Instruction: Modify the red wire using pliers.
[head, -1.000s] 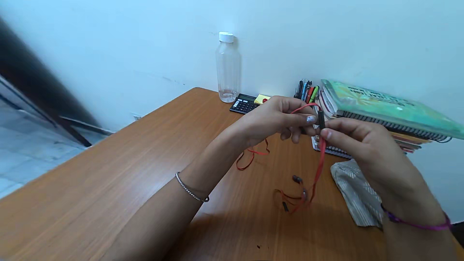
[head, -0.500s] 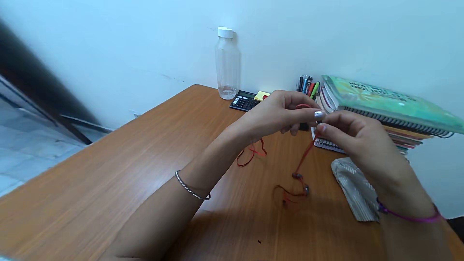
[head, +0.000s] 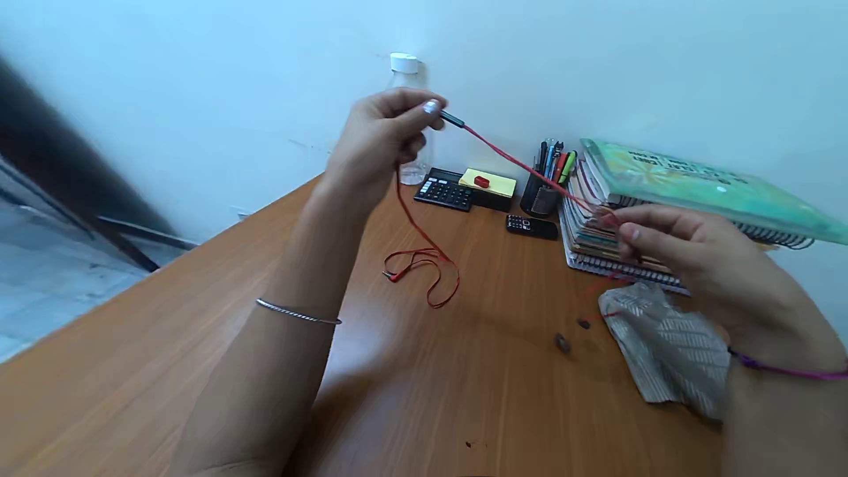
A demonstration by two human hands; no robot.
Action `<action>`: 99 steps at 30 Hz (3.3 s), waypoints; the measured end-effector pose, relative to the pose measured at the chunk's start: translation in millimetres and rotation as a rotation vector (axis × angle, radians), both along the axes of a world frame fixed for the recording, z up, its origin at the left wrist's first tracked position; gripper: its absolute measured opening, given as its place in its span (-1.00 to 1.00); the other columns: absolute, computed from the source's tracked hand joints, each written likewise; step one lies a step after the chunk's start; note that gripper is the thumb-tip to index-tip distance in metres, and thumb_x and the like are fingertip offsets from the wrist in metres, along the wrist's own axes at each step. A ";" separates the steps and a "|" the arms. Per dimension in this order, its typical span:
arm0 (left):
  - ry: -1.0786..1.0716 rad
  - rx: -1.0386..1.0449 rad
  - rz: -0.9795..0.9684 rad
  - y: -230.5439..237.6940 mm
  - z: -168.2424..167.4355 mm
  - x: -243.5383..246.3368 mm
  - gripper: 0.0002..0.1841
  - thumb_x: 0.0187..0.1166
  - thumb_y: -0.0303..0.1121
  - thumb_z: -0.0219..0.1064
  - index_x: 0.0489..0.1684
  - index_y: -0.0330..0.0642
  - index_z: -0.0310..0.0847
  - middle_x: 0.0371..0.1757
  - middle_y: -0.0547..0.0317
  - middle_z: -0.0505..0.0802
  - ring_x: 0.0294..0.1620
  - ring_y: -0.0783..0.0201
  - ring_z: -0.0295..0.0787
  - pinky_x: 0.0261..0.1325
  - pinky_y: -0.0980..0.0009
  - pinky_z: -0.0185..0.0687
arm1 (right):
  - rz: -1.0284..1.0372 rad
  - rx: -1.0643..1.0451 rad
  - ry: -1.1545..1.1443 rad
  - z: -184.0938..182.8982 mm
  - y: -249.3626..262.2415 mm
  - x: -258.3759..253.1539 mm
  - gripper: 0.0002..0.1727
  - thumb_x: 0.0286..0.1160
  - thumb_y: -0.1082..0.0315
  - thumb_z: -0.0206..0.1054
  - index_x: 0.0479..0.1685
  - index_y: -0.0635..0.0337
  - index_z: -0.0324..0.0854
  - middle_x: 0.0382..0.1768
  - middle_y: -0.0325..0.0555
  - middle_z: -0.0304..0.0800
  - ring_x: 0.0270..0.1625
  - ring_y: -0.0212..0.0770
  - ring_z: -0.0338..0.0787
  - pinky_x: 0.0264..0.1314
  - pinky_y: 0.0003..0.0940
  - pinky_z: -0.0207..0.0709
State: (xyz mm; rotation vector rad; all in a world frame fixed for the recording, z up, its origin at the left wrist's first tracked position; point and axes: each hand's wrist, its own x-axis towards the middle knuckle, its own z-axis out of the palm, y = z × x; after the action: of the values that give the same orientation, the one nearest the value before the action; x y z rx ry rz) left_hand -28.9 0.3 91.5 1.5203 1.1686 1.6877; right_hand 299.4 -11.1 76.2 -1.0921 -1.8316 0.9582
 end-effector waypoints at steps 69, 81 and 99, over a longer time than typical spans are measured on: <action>0.430 0.028 -0.474 -24.2 -14.9 88.0 -0.88 0.55 -0.48 0.42 -0.08 -0.23 0.82 -0.01 0.24 0.76 -0.34 0.65 0.55 -0.35 0.75 0.42 | 0.229 -0.042 0.147 -10.4 -9.1 -24.5 -0.71 0.75 0.38 0.05 -0.29 0.03 0.68 -0.47 -0.39 0.66 -0.43 -0.58 0.60 -0.34 -0.75 0.49; 0.378 0.129 -0.524 -25.1 -17.0 87.5 -0.94 0.53 -0.54 0.40 -0.21 -0.24 0.63 -0.22 0.29 0.80 -0.37 0.64 0.64 -0.32 0.73 0.53 | 0.231 -0.019 0.105 -8.1 -11.4 -23.6 -0.74 0.74 0.36 0.07 -0.26 0.02 0.68 -0.50 -0.42 0.61 -0.48 -0.60 0.53 -0.41 -0.76 0.41; 0.605 0.304 -0.181 -21.5 -18.6 85.2 -0.90 0.44 -0.54 0.50 -0.24 -0.27 0.67 -0.34 0.27 0.74 -0.41 0.59 0.51 -0.33 0.70 0.40 | 0.160 -0.079 0.112 -6.6 -8.4 -20.1 -0.65 0.80 0.43 -0.01 -0.32 0.10 0.67 -0.54 -0.35 0.72 -0.57 -0.57 0.58 -0.49 -0.76 0.46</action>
State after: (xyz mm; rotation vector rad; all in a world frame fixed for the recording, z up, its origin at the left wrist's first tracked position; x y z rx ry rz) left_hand 56.3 -21.2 72.9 2.3600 1.0339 1.3627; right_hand 279.3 -19.5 69.6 -0.9301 -1.8230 1.1701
